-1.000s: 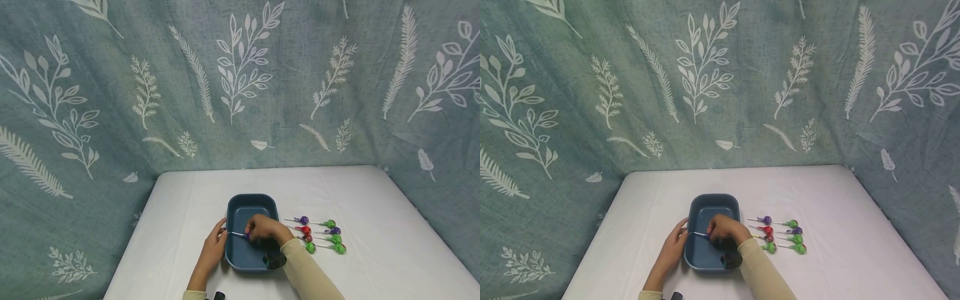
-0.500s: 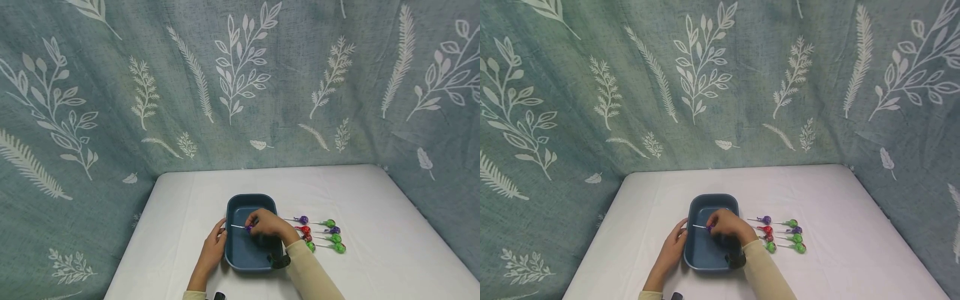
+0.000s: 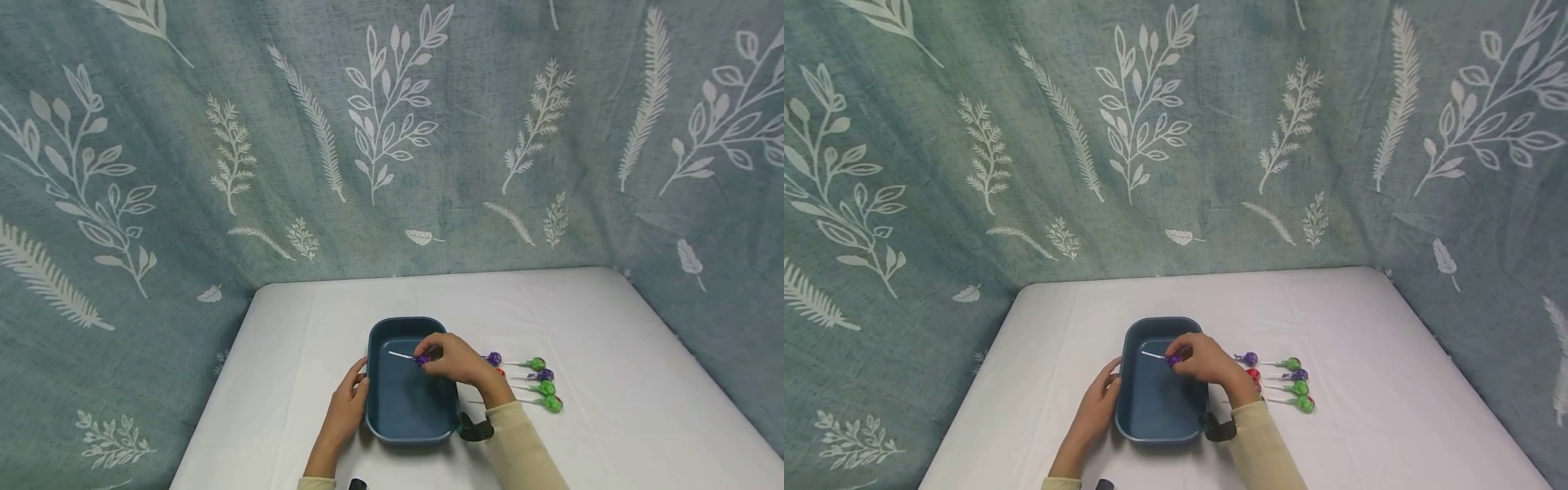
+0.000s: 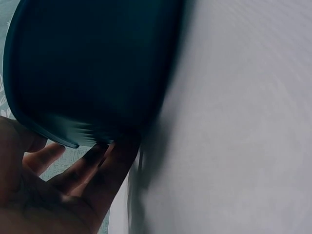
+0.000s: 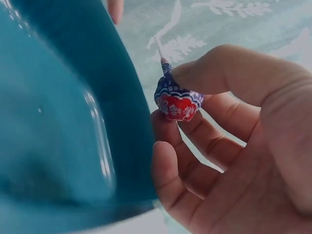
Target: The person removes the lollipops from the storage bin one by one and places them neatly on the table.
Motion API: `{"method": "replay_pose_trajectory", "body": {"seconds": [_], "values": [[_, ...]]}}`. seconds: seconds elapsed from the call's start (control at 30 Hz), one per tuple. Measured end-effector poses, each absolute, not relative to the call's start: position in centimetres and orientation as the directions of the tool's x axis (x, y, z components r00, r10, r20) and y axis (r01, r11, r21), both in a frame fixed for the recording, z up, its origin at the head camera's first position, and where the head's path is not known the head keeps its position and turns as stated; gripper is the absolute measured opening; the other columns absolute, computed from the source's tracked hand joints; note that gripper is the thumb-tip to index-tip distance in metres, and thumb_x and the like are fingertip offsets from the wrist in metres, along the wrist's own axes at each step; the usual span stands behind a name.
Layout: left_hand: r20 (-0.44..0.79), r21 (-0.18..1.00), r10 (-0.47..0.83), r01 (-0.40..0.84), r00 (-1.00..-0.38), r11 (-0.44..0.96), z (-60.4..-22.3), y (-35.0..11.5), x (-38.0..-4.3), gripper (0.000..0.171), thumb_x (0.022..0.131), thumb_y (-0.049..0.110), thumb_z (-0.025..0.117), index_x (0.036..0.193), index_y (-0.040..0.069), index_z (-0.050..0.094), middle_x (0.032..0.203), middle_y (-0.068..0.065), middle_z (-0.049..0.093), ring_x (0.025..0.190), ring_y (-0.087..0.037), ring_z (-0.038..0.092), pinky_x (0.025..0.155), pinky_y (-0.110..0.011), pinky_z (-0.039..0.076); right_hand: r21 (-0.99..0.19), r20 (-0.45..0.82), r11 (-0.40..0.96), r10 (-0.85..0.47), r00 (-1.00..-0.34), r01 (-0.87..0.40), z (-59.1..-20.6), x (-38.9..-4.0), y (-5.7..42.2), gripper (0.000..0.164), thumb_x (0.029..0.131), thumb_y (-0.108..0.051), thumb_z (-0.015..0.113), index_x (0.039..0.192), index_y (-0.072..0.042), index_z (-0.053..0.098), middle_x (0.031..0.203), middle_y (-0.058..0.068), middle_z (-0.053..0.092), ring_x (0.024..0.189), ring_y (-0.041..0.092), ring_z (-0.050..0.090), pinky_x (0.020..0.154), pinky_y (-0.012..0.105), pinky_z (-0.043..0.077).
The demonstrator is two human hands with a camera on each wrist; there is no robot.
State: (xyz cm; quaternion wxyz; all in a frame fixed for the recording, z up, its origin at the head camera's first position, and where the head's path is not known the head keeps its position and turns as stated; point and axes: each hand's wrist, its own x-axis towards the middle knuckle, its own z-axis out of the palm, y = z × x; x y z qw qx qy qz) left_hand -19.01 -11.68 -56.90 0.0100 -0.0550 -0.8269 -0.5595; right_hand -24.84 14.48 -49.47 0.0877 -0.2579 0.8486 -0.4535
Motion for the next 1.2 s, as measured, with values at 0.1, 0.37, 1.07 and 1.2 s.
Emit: {"method": "replay_pose_trajectory", "body": {"seconds": [0.1, 0.37, 1.07, 1.2], "values": [[0.082, 0.925, 0.074, 0.104, -0.994, 0.366, -56.9, -11.7, -19.1, 0.043, 0.109, 0.022, 0.046, 0.152, 0.016, 0.046, 0.132, -0.019, 0.062, 0.114, -0.032, 0.067, 0.097, -0.053, 0.048, -0.827, 0.100, 0.441, -0.495, -0.863, -0.349, -49.0, -24.2, 15.4, 0.023, 0.083, -0.002, 0.071, 0.105, -0.007, 0.073, 0.102, 0.003, 0.067, 0.091, 0.019, 0.063, 0.076, 0.034, 0.053], [0.105, 0.919, 0.089, 0.131, -0.990, 0.371, -56.9, -11.7, -19.1, 0.043, 0.109, 0.021, 0.046, 0.152, 0.013, 0.046, 0.132, -0.022, 0.061, 0.114, -0.036, 0.066, 0.097, -0.057, 0.047, -0.869, 0.106, 0.400, -0.426, -0.899, -0.292, -49.0, -22.6, 18.4, 0.021, 0.088, -0.002, 0.070, 0.108, -0.005, 0.072, 0.108, 0.008, 0.067, 0.101, 0.026, 0.065, 0.079, 0.033, 0.056], [0.073, 0.926, 0.091, 0.101, -0.993, 0.364, -56.9, -11.8, -18.8, 0.044, 0.110, 0.023, 0.044, 0.154, 0.014, 0.043, 0.134, -0.021, 0.060, 0.117, -0.035, 0.065, 0.099, -0.057, 0.046, -0.846, 0.088, 0.485, -0.280, -0.956, -0.220, -49.7, -18.2, 26.4, 0.021, 0.091, -0.006, 0.073, 0.111, -0.008, 0.073, 0.116, 0.008, 0.068, 0.104, 0.025, 0.066, 0.084, 0.032, 0.054], [0.077, 0.927, 0.096, 0.106, -0.992, 0.359, -56.8, -11.7, -18.8, 0.044, 0.110, 0.021, 0.043, 0.154, 0.013, 0.043, 0.133, -0.021, 0.060, 0.116, -0.035, 0.065, 0.099, -0.057, 0.046, -0.821, 0.045, 0.543, -0.251, -0.967, -0.179, -50.3, -17.6, 27.0, 0.021, 0.088, -0.007, 0.075, 0.109, -0.010, 0.075, 0.114, 0.006, 0.069, 0.103, 0.025, 0.066, 0.082, 0.034, 0.054]]}}
